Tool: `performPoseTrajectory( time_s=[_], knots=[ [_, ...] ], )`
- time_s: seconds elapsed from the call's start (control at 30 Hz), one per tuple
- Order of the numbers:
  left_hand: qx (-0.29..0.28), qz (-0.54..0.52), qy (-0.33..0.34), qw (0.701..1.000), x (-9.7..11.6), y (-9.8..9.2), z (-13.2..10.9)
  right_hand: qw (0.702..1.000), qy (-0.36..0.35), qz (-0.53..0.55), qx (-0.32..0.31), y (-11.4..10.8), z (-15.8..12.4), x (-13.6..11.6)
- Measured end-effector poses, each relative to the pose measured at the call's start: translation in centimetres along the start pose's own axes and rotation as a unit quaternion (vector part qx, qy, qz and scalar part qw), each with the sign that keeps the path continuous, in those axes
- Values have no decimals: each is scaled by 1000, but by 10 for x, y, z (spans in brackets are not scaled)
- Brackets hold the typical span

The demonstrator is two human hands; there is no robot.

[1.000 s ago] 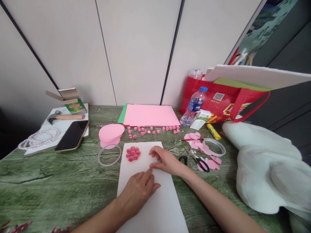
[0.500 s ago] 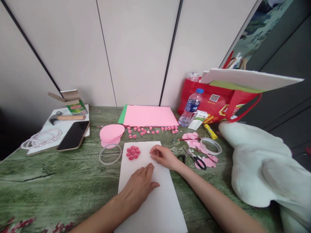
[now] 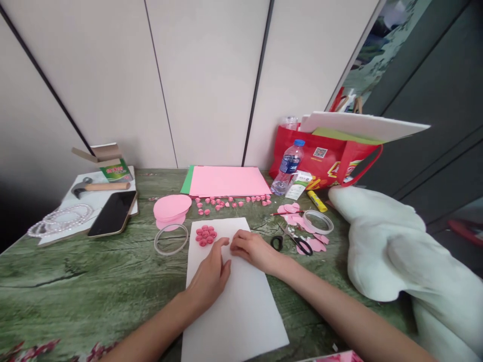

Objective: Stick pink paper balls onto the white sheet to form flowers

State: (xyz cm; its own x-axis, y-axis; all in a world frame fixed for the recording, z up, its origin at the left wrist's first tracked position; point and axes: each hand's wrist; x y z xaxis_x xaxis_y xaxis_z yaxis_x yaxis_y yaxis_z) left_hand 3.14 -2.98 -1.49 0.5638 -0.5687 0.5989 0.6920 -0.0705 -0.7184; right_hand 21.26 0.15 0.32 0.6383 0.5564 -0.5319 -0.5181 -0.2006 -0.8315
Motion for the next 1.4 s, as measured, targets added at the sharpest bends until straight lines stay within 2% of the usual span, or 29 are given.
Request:
performPoseTrajectory(
  time_s=[0.4,0.67,0.9,1.17,1.4],
  knots=[
    [-3,-25,-31,999,-4,3,0,990,33,-132,-34,3,11,-11],
    [2,-38,-29,999,-2,3,1,992,33,-113,-35,-1,11,-12],
    [-20,-54,-76,995,-1,3,0,991,47,-126,-21,2,10,-14],
    [-26,-67,-78,994,-3,4,0,992,75,-103,-26,-3,7,-20],
    [-27,-64,-76,995,-3,4,0,995,78,-63,-22,0,8,-13]
  ],
)
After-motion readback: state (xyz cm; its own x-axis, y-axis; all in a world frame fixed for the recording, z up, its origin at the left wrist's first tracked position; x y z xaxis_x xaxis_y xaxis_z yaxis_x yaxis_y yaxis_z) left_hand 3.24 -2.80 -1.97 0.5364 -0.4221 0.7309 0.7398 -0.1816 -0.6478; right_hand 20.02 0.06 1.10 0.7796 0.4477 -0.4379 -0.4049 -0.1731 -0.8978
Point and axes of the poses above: each hand's wrist, its own z-axis towards the middle knuckle, its own y-axis out of the palm, x = y × z, and after that the axes turned 3 degrees about z, right-handed
